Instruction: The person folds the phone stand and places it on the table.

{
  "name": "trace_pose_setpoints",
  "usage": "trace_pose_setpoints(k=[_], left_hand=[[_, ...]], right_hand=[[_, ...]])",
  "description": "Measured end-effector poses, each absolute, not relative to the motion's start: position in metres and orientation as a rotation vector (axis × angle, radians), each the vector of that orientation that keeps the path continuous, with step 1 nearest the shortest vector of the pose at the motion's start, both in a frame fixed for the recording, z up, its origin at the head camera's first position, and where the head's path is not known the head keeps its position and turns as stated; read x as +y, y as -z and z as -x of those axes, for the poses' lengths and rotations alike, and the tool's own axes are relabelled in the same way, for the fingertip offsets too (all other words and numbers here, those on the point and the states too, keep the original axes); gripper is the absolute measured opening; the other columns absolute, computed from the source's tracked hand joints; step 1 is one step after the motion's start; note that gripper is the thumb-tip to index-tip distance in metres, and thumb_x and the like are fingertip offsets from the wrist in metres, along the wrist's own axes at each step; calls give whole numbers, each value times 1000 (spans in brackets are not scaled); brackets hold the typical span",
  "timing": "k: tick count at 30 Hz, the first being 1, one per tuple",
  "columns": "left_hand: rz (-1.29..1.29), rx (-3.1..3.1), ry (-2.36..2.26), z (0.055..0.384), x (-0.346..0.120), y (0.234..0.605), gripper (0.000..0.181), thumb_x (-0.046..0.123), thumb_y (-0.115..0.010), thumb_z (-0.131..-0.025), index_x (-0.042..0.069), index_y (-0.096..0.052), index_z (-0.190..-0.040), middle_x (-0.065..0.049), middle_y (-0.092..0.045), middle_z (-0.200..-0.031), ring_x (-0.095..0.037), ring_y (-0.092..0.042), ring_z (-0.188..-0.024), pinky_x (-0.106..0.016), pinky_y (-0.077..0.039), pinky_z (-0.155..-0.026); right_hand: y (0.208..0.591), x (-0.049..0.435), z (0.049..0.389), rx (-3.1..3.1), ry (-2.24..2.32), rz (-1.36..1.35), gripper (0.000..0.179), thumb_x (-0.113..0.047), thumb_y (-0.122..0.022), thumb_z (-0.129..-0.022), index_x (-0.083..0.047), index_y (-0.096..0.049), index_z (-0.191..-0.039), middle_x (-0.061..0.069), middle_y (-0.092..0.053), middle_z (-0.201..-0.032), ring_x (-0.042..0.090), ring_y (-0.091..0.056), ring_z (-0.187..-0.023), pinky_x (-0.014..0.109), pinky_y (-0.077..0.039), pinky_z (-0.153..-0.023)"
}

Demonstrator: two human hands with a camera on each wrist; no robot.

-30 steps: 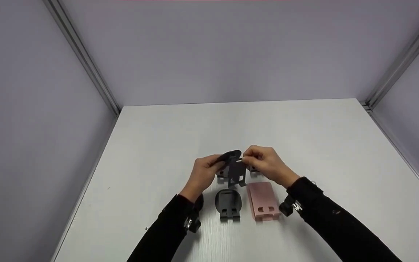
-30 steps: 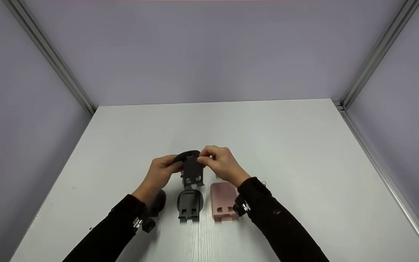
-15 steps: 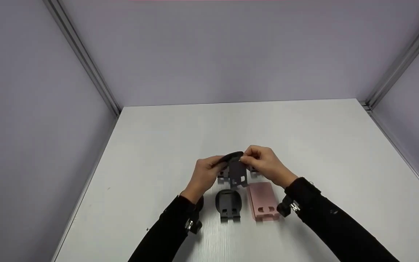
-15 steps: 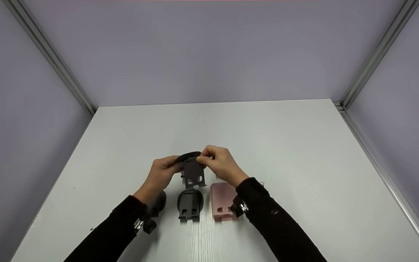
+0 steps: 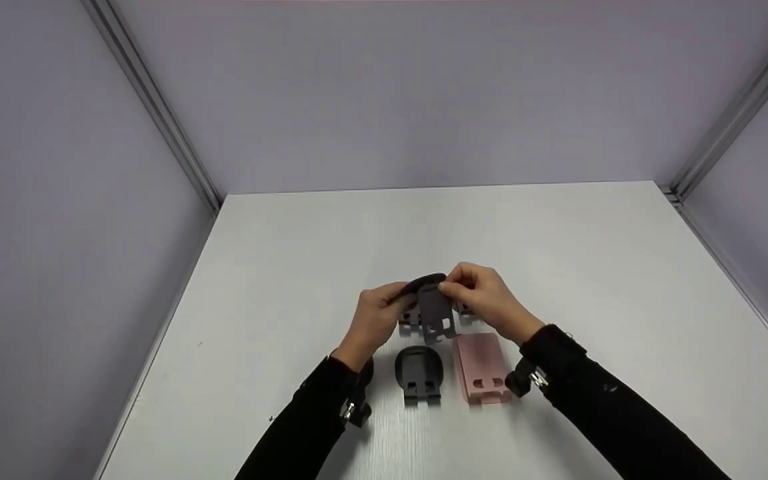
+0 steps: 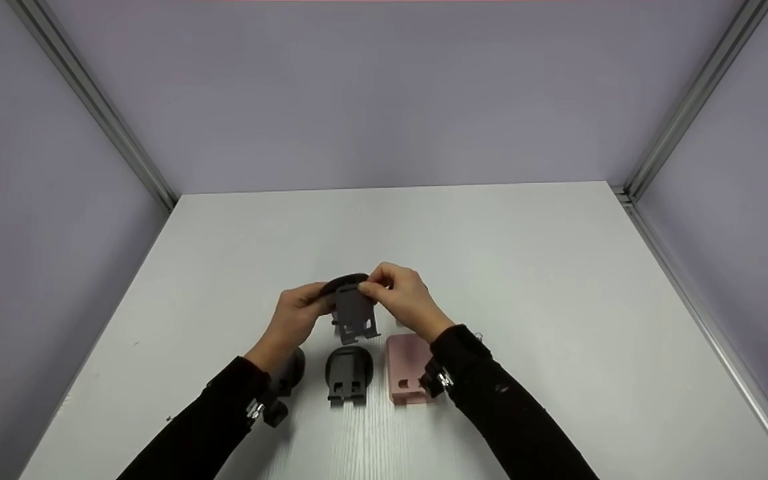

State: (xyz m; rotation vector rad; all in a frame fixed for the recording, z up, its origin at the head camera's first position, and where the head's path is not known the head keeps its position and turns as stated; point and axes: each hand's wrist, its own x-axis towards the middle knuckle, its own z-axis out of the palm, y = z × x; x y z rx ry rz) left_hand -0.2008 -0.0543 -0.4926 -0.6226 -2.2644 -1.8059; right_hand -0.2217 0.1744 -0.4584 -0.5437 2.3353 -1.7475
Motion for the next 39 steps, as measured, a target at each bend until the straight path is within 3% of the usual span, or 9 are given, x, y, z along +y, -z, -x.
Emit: trace_pose_setpoints(k=[4, 10, 14, 23, 39], left_hand=[[583, -2243, 1835, 201, -55, 491, 17, 9, -67, -99, 6, -78, -111, -9, -78, -102, -24, -74, -88, -25, -58, -74], [526, -2230, 1913, 203, -60, 491, 18, 8, -65, -100, 2, -76, -113, -13, -76, -106, -24, -75, -97, -28, -60, -85], [462, -2185, 1981, 206, -64, 493, 18, 4, -64, -100, -2, -75, -112, -18, -75, -107, -27, -75, -99, -30, -60, -88], [409, -2137, 2039, 208, -67, 492, 18, 2, -63, -100, -6, -74, -112, -22, -74, -107, -32, -74, -102, -30, -59, -90], [322, -2154, 2122, 203, -65, 493, 18, 3, -63, -100, -3, -74, -113, -17, -75, -106, -23, -74, -100, -32, -60, -88]], right_hand=[[458, 172, 222, 2314, 1773, 521, 24, -29, -70, -99, -6, -69, -101, 5, -67, -89, 24, -58, -80, 35, -50, -68], [460, 174, 220, 2277, 1744, 561, 23, -29, -70, -99, -7, -71, -106, 8, -70, -92, 28, -60, -82, 27, -46, -64], [462, 176, 217, 2274, 1680, 617, 22, -29, -70, -99, -9, -72, -108, 12, -70, -97, 26, -63, -88, 26, -46, -69], [471, 176, 215, 2192, 1640, 681, 16, -18, -72, -97, -5, -73, -105, 8, -71, -97, 26, -69, -90, 31, -56, -80], [476, 172, 209, 2301, 1543, 752, 10, -13, -70, -98, -5, -65, -97, 7, -67, -91, 23, -66, -85, 29, -55, -76]])
